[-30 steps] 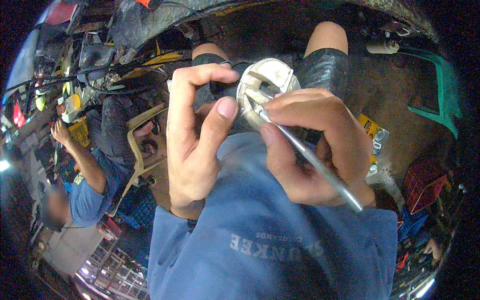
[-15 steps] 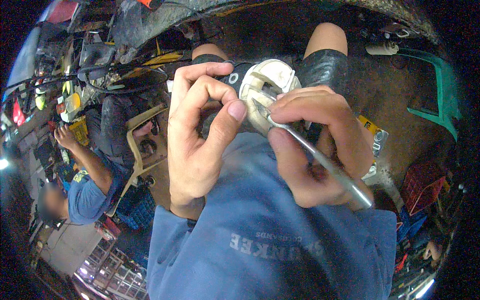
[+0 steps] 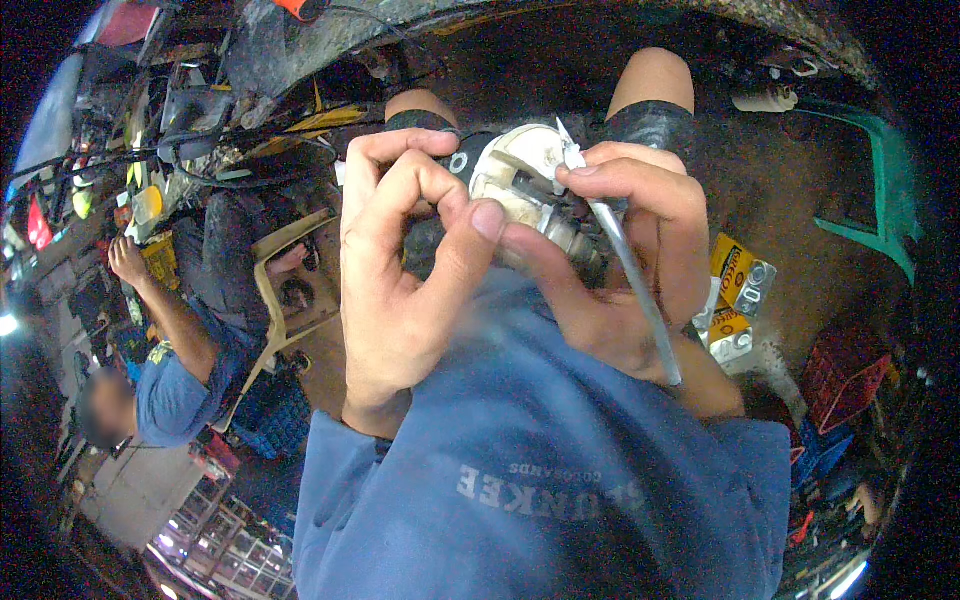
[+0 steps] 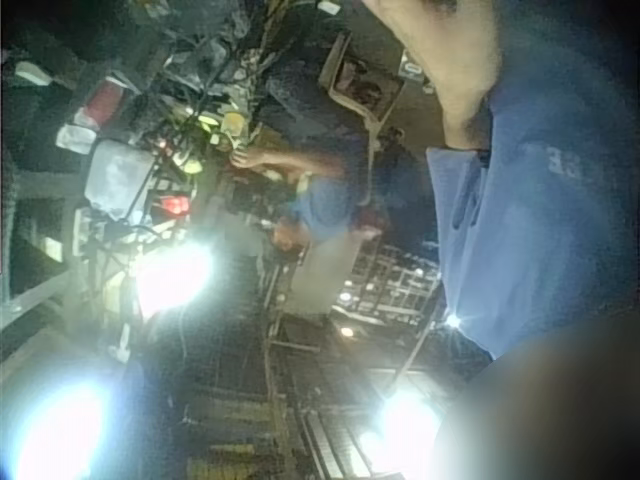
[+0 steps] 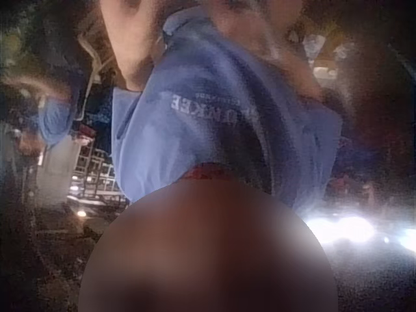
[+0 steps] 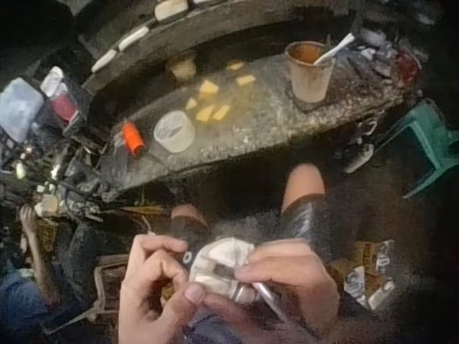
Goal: The person holds a black sneaker and uses a metal pick and a thin brass rod to scrape and clean the white midsole and outsole grooves. They repeatedly probe the tread and sidewall areas, then place the shoe on the workbench and handle a small plastic bag containing a tiny part.
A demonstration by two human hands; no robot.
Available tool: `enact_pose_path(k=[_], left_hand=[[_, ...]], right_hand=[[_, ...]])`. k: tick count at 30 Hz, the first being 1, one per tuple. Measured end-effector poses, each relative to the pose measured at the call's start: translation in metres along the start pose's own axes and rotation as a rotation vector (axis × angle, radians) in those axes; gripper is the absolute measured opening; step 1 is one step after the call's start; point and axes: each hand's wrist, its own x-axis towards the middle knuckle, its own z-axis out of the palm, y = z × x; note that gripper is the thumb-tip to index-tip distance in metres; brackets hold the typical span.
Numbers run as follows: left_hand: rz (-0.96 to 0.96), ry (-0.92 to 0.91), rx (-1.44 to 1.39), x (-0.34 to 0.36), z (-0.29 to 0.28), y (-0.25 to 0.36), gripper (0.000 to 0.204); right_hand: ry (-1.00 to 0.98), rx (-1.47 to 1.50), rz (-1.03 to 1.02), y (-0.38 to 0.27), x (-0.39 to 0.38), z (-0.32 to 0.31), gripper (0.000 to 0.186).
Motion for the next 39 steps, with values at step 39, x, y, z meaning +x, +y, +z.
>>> enact_pose_path(k=[39], left_hand=[[0.252,0.114,-0.497,0.029,0.065,-0.052,0.04]], right_hand=[[0.074,0.123,0.496,0.022,0.017,-0.003,0.025]])
